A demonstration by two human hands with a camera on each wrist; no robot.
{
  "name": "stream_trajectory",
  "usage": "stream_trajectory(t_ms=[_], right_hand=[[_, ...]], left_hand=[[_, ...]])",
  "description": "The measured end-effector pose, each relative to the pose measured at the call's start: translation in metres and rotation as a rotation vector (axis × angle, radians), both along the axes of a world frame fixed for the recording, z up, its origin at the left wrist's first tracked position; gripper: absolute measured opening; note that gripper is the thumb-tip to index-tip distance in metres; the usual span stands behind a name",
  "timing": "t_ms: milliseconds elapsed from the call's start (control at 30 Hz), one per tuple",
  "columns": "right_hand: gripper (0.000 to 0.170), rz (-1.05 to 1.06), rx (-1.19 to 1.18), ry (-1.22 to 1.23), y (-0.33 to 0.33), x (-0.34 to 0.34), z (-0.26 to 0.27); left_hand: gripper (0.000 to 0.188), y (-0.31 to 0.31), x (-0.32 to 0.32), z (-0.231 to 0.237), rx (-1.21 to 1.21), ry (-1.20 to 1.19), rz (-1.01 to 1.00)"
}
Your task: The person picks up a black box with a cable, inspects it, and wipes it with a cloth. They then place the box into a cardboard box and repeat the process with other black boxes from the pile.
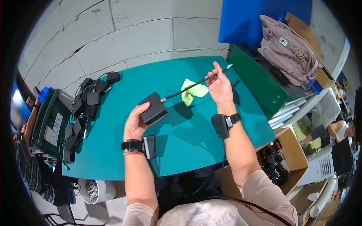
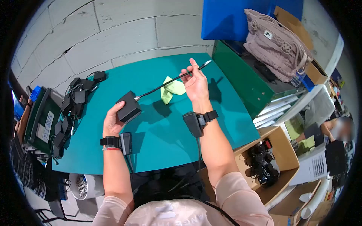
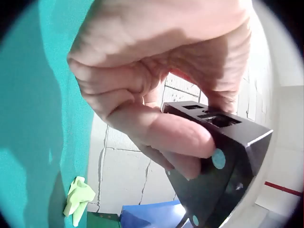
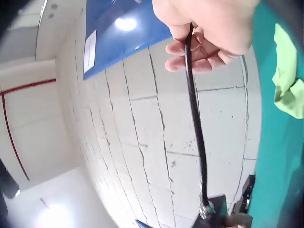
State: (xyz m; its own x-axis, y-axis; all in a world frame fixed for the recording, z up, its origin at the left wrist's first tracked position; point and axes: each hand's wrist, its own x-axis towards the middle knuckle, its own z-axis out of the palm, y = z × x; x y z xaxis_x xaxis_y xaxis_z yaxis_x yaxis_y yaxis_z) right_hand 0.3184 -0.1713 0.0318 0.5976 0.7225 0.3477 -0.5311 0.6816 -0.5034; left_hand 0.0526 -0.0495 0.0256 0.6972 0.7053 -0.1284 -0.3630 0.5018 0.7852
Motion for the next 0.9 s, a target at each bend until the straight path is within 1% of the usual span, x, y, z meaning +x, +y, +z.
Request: stream_trajectory(t_ms=[33, 67, 100, 167, 200, 267, 300, 367, 433, 500, 533, 567, 633, 667, 733, 800, 833, 867, 900], right_hand=[[0.038, -0.175, -0.093, -0.070, -0.002, 0.001, 0.005], [0.045, -0.183, -0.106, -0.080, -0.003, -0.001, 0.006], [0.043, -0.195, -0.105, -0.093, -0.003, -0.007, 0.007], [0.041, -0.269, -0.161, -0.139, 0.001, -0.012, 0.005], [0.041, -0.270, -0.159, -0.140, 0.002, -0.011, 0.005], [0.037, -0.364, -0.238, -0.188, 0.002, -0.011, 0.002], [0.037, -0.365, -0.239, -0.184, 0.001, -0.011, 0.001], [0.034, -0.438, -0.286, -0.176, 0.000, -0.011, 0.001], [0.033, -0.436, -0.293, -0.154, 0.000, -0.006, -0.002], [0.028, -0.437, -0.299, -0.113, 0.001, -0.006, -0.004], [0.027, -0.437, -0.308, -0.099, 0.003, -0.004, -0.007], [0.026, -0.437, -0.318, -0.086, 0.003, -0.002, -0.010], [0.027, -0.368, -0.306, -0.074, 0.003, -0.003, -0.012], [0.029, -0.319, -0.290, -0.033, 0.003, -0.004, -0.011], [0.030, -0.266, -0.275, 0.010, 0.003, -0.004, -0.009], [0.034, -0.014, -0.109, 0.064, 0.002, -0.005, -0.009], [0.034, -0.008, -0.111, 0.067, 0.001, -0.006, -0.009], [0.036, 0.052, -0.090, 0.069, 0.002, -0.008, -0.009], [0.038, 0.113, -0.068, 0.071, 0.002, -0.012, -0.007]], left_hand=[[0.033, 0.000, 0.003, 0.001, -0.015, -0.029, 0.003], [0.027, -0.004, 0.004, 0.002, -0.048, -0.007, 0.051], [0.027, -0.005, 0.007, 0.002, -0.047, -0.017, 0.044], [0.022, -0.003, 0.006, 0.000, -0.144, -0.040, 0.123], [0.019, -0.008, 0.009, 0.004, -0.142, -0.018, 0.152], [0.020, -0.002, 0.009, -0.002, -0.145, 0.005, 0.143], [0.022, 0.000, 0.010, -0.007, -0.150, 0.031, 0.134], [0.023, 0.003, 0.014, -0.016, -0.158, 0.026, 0.113], [0.024, 0.003, 0.014, -0.016, -0.167, 0.023, 0.098], [0.031, 0.003, 0.012, -0.012, -0.206, -0.060, -0.141], [0.038, 0.005, 0.012, -0.014, -0.229, -0.175, -0.237], [0.038, 0.004, 0.012, -0.016, -0.234, -0.167, -0.212], [0.040, 0.000, 0.014, -0.015, -0.333, -0.299, -0.273], [0.040, 0.001, 0.014, -0.016, -0.332, -0.296, -0.256], [0.035, 0.004, 0.016, -0.021, -0.425, -0.414, -0.371], [0.035, 0.006, 0.017, -0.022, -0.464, -0.427, -0.337], [0.034, 0.007, 0.018, -0.022, -0.503, -0.441, -0.311], [0.034, 0.007, 0.019, -0.023, -0.504, -0.440, -0.304], [0.033, 0.008, 0.019, -0.025, -0.546, -0.448, -0.243]])
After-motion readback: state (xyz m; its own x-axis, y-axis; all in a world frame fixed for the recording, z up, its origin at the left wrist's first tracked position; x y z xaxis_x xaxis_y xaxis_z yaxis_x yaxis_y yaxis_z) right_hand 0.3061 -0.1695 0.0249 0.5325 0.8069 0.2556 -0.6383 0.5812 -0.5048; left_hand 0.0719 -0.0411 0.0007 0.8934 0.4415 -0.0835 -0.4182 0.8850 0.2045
